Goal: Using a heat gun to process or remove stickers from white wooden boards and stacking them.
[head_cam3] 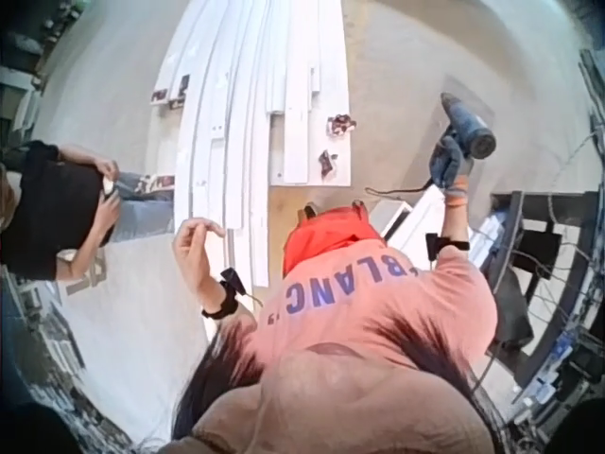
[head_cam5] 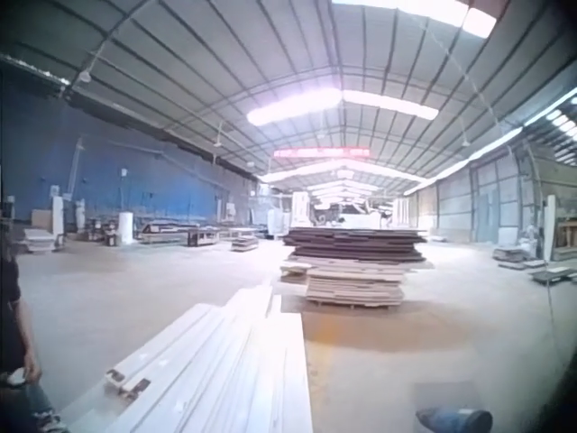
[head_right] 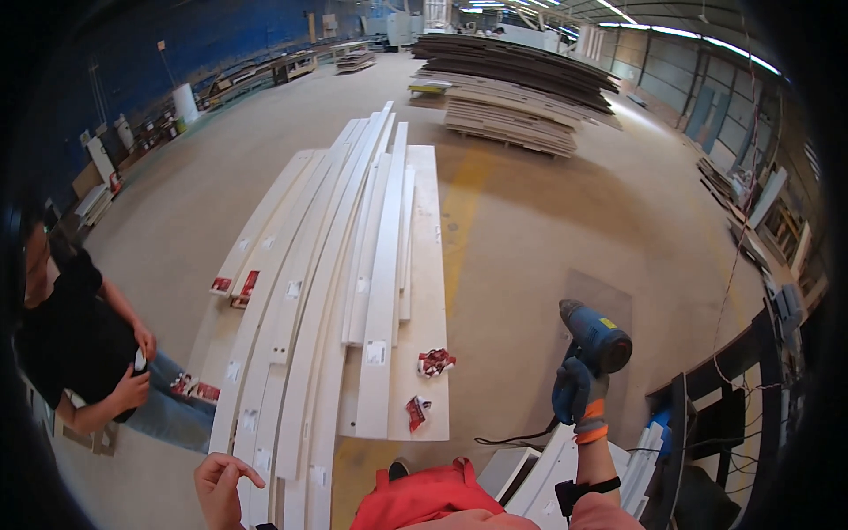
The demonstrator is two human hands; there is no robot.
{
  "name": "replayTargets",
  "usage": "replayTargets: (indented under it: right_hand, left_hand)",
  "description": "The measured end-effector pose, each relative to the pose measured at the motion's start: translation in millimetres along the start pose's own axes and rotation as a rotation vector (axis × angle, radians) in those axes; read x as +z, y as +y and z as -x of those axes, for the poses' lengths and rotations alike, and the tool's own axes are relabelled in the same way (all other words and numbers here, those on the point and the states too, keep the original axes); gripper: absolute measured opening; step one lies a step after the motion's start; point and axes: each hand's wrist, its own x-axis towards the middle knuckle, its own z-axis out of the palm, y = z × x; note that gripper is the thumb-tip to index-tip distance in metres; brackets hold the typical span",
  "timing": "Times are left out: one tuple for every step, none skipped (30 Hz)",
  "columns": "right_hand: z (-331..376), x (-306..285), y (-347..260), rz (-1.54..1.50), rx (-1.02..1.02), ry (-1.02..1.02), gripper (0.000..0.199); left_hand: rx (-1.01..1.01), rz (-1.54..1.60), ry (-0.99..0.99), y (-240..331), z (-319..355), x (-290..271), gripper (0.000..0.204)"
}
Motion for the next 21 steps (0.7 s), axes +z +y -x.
replayTargets:
  right_hand:
    - [-6, 5, -8, 0.064, -0.050, -0.033, 0.021]
    - [-16, 7, -13, 0.069, -0.052, -0.018, 0.021]
    - [-26, 10, -20, 0.254, -0.099, -0.038, 0.019]
    - [-35, 15, -28, 0.434, -0.135, -0.063, 0.017]
    - [-44, 26, -35, 0.456, -0.081, -0.036, 0.015]
    - [-62, 29, -38, 0.459, -0.071, -0.026, 0.015]
    - [-82, 31, -38, 0.588, -0.127, -0.060, 0.015]
    - [-102, 29, -35, 0.722, -0.186, -0.093, 0.015]
    - [-123, 27, -24, 0.559, -0.157, -0.044, 0.017]
    - [-144, 26, -22, 0.565, -0.145, -0.037, 0.017]
    - [-169, 29, -18, 0.580, -0.153, -0.101, 0.018]
    - [-195, 33, -14, 0.587, -0.161, -0.171, 0.019]
    - [-211, 49, -13, 0.176, -0.037, -0.156, 0.024]
    - [-235, 45, -6, 0.171, -0.022, -0.172, 0.024]
    - [-261, 41, 0, 0.156, -0.011, -0.167, 0.024]
    - [-282, 40, 6, 0.137, 0.005, -0.167, 0.024]
    - [-300, 40, 11, 0.024, 0.070, -0.153, 0.028]
    - [-317, 29, 17, 0.018, 0.082, -0.164, 0.028]
    - [-334, 14, 17, 0.026, 0.124, -0.207, 0.030]
    - [-348, 4, 19, 0.033, 0.161, -0.246, 0.032]
    - [-359, -2, 16, 0.049, 0.179, -0.210, 0.034]
  left_hand:
    - [-0.005, 0.003, -0.016, -1, -13, 3, 0.013]
    - [-0.008, -0.037, -0.015, -3, -27, 7, 0.010]
    - [-0.014, -0.076, -0.018, -4, -42, 10, 0.014]
    - [-0.025, -0.082, -0.031, -11, -55, 12, 0.014]
    - [0.009, -0.090, 0.030, -22, -69, 14, 0.016]
    - [0.045, -0.097, 0.092, -26, -84, 19, 0.024]
    - [0.047, -0.140, 0.064, -26, -97, 24, 0.028]
    - [0.034, -0.142, 0.054, -27, -116, 33, 0.028]
    - [-0.011, -0.223, 0.016, -26, -139, 44, 0.022]
    - [-0.056, -0.304, -0.021, -26, -164, 60, 0.019]
    - [-0.066, -0.356, -0.057, -30, -190, 79, 0.025]
    - [-0.073, -0.412, -0.087, -38, -219, 100, 0.033]
    - [-0.044, -0.546, -0.116, -49, -248, 119, 0.044]
    - [-0.013, -0.674, -0.154, -70, -277, 136, 0.057]
    - [0.045, -0.818, -0.160, -101, -306, 148, 0.071]
    - [0.098, -0.969, -0.162, -128, -333, 157, 0.086]
    - [-0.018, -0.980, -0.138, -155, -354, 168, 0.100]
    - [-0.132, -0.980, -0.131, -181, -378, 184, 0.114]
    - [-0.246, -1.057, -0.092, -201, -396, 196, 0.124]
    - [-0.357, -1.129, -0.056, -212, -410, 208, 0.133]
    - [-0.422, -1.100, -0.041, -209, -420, 223, 0.142]
